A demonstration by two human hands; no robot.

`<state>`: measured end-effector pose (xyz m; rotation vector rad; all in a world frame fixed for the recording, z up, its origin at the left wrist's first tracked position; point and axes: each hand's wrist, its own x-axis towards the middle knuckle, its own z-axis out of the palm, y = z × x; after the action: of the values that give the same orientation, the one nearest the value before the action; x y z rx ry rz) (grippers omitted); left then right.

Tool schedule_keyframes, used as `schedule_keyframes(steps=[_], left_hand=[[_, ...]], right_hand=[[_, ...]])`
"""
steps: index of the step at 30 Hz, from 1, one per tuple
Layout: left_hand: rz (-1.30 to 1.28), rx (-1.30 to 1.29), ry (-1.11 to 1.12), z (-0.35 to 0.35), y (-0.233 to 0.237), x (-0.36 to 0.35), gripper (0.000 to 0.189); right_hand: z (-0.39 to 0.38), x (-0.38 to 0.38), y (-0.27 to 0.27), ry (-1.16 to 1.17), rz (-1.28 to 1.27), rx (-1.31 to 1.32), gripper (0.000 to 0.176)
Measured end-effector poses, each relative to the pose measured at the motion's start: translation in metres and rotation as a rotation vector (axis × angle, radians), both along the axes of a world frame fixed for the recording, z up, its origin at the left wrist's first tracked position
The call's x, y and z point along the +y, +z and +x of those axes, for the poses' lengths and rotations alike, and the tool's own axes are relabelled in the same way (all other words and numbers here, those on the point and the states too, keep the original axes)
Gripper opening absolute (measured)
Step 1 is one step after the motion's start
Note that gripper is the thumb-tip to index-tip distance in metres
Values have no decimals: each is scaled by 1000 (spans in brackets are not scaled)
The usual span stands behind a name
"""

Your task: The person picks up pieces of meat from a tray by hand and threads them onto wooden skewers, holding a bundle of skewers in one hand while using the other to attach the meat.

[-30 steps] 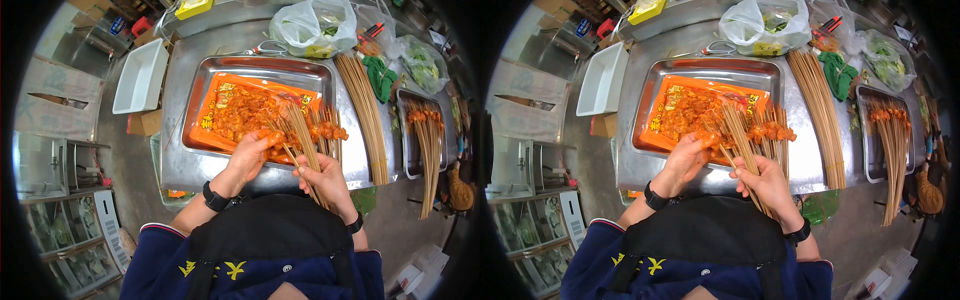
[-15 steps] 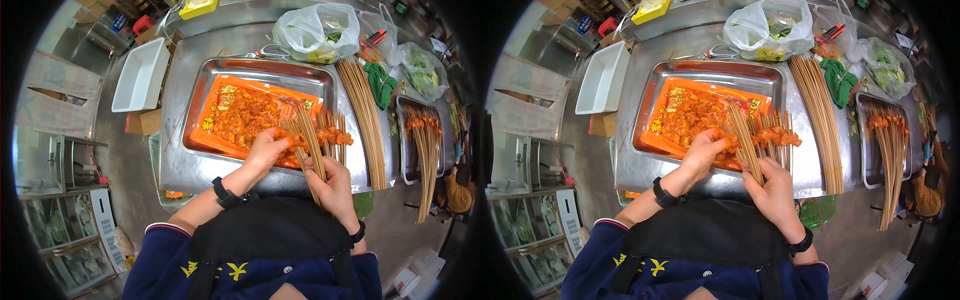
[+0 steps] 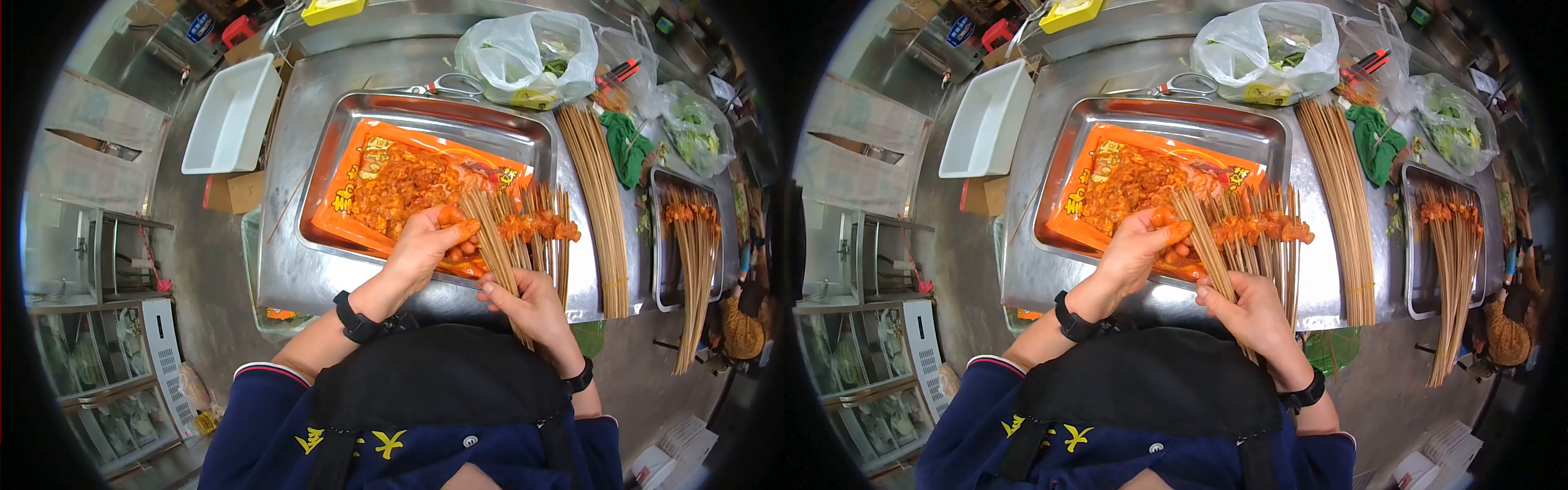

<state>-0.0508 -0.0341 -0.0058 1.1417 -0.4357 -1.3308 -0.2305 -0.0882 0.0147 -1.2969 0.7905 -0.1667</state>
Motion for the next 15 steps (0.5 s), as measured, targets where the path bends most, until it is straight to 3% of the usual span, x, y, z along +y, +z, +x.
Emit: schedule_keyframes(steps=[4, 13, 15], left_hand=[[45, 57, -7, 3, 3, 5, 14], [89, 60, 43, 2, 4, 9, 12], [47, 179, 86, 0, 6, 10, 14]], right_hand=[[0, 1, 1, 9, -49, 21, 25], [4, 1, 9, -134, 149, -25, 25], [3, 0, 9, -126, 179, -57, 26]])
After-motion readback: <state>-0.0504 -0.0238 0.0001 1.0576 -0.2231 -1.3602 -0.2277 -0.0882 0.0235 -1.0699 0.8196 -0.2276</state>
